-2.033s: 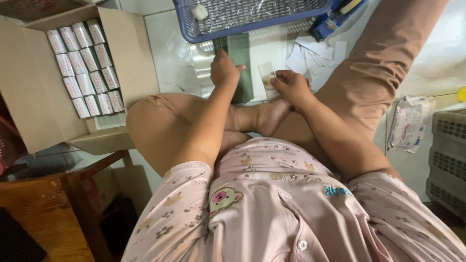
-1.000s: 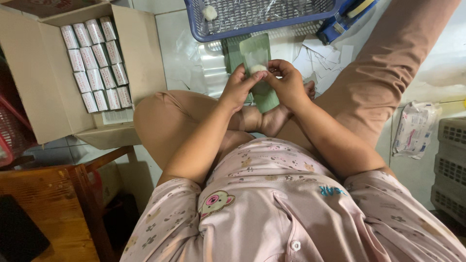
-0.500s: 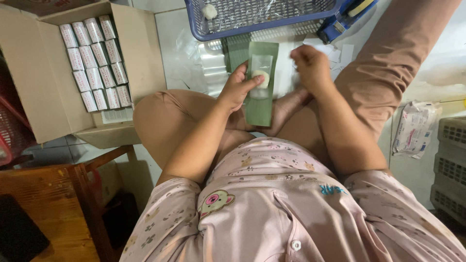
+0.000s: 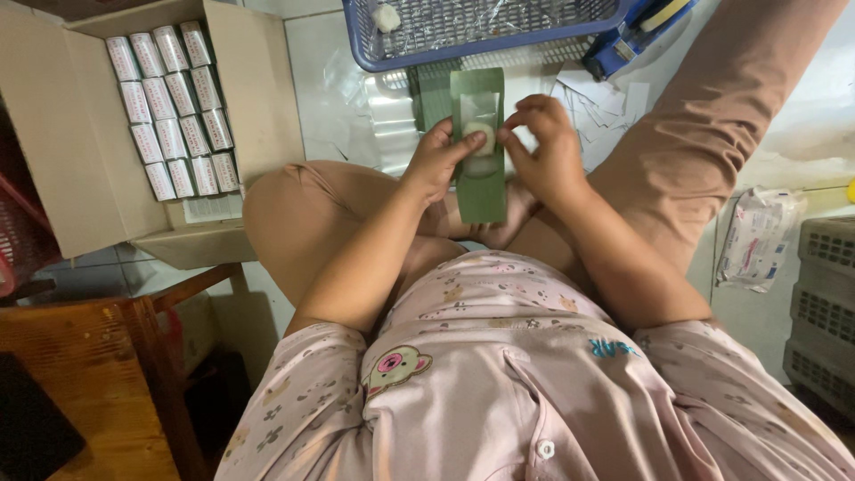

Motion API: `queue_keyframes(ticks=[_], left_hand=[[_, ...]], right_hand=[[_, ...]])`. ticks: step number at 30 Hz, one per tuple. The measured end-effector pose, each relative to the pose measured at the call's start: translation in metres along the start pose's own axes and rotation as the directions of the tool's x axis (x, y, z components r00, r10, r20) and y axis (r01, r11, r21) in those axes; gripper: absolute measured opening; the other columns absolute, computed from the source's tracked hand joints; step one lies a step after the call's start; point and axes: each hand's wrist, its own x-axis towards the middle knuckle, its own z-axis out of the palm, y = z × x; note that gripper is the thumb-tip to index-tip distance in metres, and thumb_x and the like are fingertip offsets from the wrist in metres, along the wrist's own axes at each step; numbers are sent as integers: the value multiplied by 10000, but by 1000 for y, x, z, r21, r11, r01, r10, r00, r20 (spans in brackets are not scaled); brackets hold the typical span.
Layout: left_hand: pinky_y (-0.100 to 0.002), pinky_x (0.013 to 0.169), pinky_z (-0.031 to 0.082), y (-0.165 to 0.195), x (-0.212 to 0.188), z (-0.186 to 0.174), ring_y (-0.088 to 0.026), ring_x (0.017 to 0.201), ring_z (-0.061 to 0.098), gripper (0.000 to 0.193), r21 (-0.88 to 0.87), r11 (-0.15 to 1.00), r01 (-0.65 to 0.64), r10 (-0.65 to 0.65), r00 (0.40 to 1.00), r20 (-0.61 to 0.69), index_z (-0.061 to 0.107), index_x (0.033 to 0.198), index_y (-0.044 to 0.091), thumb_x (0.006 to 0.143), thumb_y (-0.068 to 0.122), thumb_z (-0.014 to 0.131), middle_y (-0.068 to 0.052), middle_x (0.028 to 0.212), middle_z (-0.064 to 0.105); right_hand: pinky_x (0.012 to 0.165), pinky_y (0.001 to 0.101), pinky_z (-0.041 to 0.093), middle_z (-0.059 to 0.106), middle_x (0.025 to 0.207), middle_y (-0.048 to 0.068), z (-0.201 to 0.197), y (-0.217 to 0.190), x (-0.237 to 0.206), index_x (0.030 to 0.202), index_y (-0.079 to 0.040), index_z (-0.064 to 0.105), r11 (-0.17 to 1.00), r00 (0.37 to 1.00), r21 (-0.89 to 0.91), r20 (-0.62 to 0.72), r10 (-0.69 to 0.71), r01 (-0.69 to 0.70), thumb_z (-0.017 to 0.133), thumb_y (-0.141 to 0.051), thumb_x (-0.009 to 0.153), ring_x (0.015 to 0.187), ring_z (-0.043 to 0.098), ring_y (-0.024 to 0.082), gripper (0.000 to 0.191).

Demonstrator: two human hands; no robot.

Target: The person sits on the floor wrapping round white rice cakes in cut green leaf pieces, folding the leaf around each cake and placing the wrapped cakes into a plastic basket. A box of finished wrapped products sits beside them.

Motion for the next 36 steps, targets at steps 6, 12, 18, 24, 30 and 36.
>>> queue_keyframes(ticks=[6, 12, 18, 24, 30, 36], left_hand=[[-351, 826, 602, 14, -5, 4, -186, 974, 701, 321, -104, 988, 112, -111, 994, 21, 650, 1207, 14, 954, 177, 761, -90, 1091, 716], [-282, 752, 578, 8, 3, -11, -168, 964, 701, 279, -182, 953, 241, -210, 963, 171, 666, 1190, 32, 969, 188, 736, -88, 1097, 719], [-266, 766, 576, -3, 6, -18, -158, 994, 701, 259, -76, 974, 215, -202, 967, 152, 659, 1201, 18, 968, 115, 718, -73, 1117, 716], [-318, 845, 627, 10, -3, -1, -179, 986, 713, 340, -54, 958, 280, -276, 958, 71, 631, 1244, 53, 932, 143, 730, -69, 1114, 718], [-351, 850, 642, 26, -13, 18, -175, 1002, 723, 480, -98, 952, 291, -284, 956, 77, 629, 1276, 60, 912, 368, 691, -83, 1143, 713], [-343, 906, 616, 26, -21, 24, -170, 1053, 690, 485, 201, 975, 98, -122, 986, 112, 614, 1292, 1, 909, 213, 822, -76, 1179, 676]], right_hand=[[1137, 483, 458, 528, 1505, 177, -26, -25, 9, 1338, -174, 706, 863, 928, -340, 142, -345, 373, 732, -45, 832, 1370, 520, 385, 522], [1225, 513, 384, 415, 1624, 51, -30, -17, 9, 1471, -440, 631, 539, 652, -375, 520, -551, 754, 726, -248, 870, 1472, 422, 353, 639], [1201, 531, 396, 403, 1629, 67, -11, -4, 10, 1383, -351, 702, 665, 681, -226, 453, -575, 712, 764, -194, 818, 1481, 399, 376, 590], [1219, 470, 402, 425, 1562, 162, 7, -6, -21, 1182, -199, 727, 945, 948, 78, 5, -319, 318, 818, -26, 810, 1474, 415, 347, 421], [1213, 450, 394, 504, 1454, 160, 28, 2, -33, 1194, 16, 704, 915, 980, 382, -90, 179, -132, 778, -21, 951, 1416, 473, 322, 256], [986, 346, 556, 531, 1335, 138, 29, 3, -23, 1231, -179, 537, 502, 908, 804, 107, 405, -319, 767, -2, 890, 1203, 594, 190, 447]])
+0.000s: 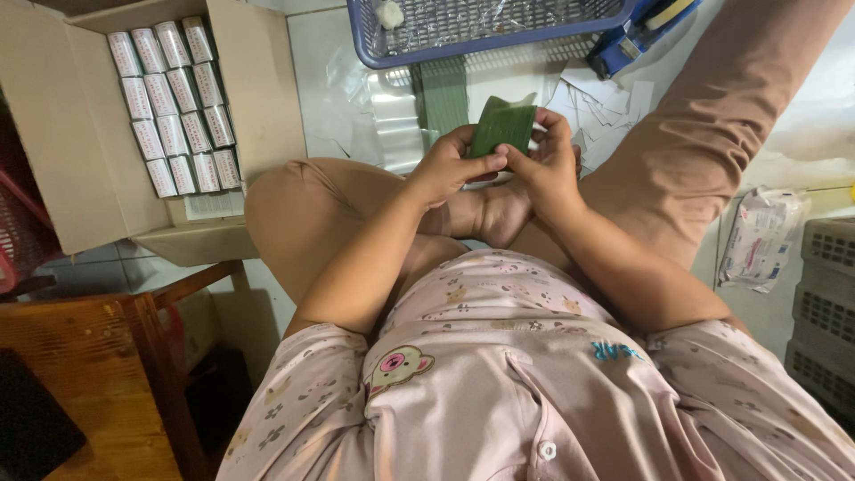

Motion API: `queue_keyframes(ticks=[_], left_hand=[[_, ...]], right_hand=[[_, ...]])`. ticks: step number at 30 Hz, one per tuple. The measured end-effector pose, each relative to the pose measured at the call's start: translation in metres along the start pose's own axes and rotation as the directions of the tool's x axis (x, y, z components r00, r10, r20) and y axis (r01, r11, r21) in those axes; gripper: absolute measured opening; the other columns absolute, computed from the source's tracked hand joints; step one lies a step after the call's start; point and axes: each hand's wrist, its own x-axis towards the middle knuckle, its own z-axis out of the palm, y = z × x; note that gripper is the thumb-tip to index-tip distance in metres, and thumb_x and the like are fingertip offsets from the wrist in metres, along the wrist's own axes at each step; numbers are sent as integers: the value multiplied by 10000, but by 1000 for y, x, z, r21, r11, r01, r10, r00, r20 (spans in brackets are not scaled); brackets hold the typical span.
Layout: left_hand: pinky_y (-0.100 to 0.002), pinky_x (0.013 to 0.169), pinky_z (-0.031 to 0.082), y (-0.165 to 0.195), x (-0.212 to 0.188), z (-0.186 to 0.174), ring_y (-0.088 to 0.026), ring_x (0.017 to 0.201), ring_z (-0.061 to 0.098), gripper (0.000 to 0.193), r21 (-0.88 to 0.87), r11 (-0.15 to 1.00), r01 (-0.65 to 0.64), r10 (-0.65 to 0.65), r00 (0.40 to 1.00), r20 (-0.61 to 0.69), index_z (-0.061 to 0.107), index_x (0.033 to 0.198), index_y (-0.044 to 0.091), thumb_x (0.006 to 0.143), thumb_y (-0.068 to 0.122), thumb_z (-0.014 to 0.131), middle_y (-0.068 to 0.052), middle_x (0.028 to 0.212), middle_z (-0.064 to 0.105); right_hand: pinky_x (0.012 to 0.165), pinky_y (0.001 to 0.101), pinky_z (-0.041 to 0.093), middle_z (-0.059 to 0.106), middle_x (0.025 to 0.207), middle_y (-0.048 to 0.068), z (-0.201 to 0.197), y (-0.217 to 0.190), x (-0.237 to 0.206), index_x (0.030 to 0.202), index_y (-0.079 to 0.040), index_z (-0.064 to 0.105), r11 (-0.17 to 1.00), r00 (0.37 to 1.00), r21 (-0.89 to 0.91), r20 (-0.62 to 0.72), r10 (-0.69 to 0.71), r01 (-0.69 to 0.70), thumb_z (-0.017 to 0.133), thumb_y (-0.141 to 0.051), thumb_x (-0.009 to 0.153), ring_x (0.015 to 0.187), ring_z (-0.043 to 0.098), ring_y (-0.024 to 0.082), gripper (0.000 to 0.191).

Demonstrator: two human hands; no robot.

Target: The person sits on the floor wrapping round white rice cakes in cut green leaf pieces, folding the leaf around each cake and placing the wrapped cakes into a plastic basket. A box of finished wrapped products sits beside them.

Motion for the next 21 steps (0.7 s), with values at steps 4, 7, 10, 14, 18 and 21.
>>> queue_keyframes(ticks=[4, 7, 10, 14, 18, 21], left_hand=[[-326, 855, 641, -7, 4, -3, -151, 984, 727, 386, -50, 998, 47, -48, 998, -31, 654, 1173, -4, 884, 209, 794, -63, 1083, 726], [-257, 806, 557, -15, 8, -2, -120, 917, 677, 298, -15, 999, -46, 45, 994, -95, 745, 1086, -44, 977, 232, 772, -73, 1003, 757], [-233, 776, 545, -17, 10, -4, -96, 897, 675, 260, 13, 996, -85, 86, 991, -106, 762, 1048, -13, 951, 228, 773, -52, 972, 761], [-244, 751, 537, -16, 7, -3, -92, 876, 651, 229, 41, 997, -71, 75, 993, -96, 752, 1080, -20, 961, 174, 770, -42, 972, 745], [-250, 805, 583, -17, 7, -1, -98, 915, 697, 219, -20, 997, -78, 77, 996, -50, 726, 1092, -5, 910, 109, 772, -33, 999, 756], [-258, 797, 574, -18, 9, -5, -106, 909, 694, 203, 38, 996, -79, 81, 995, -59, 735, 1084, -23, 931, 104, 774, -52, 993, 759]], right_hand=[[937, 310, 578, 687, 1137, 136, -9, -13, 1, 1070, -42, 703, 893, 956, 343, 132, 261, -291, 700, 18, 944, 1025, 680, 184, 139], [910, 308, 573, 736, 1044, 106, -8, -7, -4, 1002, -3, 686, 928, 975, 299, 60, 212, -221, 711, 26, 990, 956, 695, 162, 40], [910, 285, 563, 739, 1038, 85, -11, -2, -4, 1018, -21, 695, 960, 985, 220, 43, 168, -173, 709, 23, 973, 952, 691, 137, 64], [886, 291, 564, 739, 1020, 80, -14, 4, -3, 1012, -13, 686, 959, 980, 204, 9, 198, -196, 709, 24, 989, 930, 687, 137, 49], [933, 305, 576, 714, 1105, 110, -18, 2, -2, 1073, -5, 663, 954, 979, 221, 57, 196, -204, 744, 8, 999, 997, 685, 157, 110], [991, 284, 526, 545, 1316, 97, -23, -12, 14, 1376, -49, 569, 976, 979, -196, 195, -58, 97, 818, -61, 920, 1158, 549, 120, 520]])
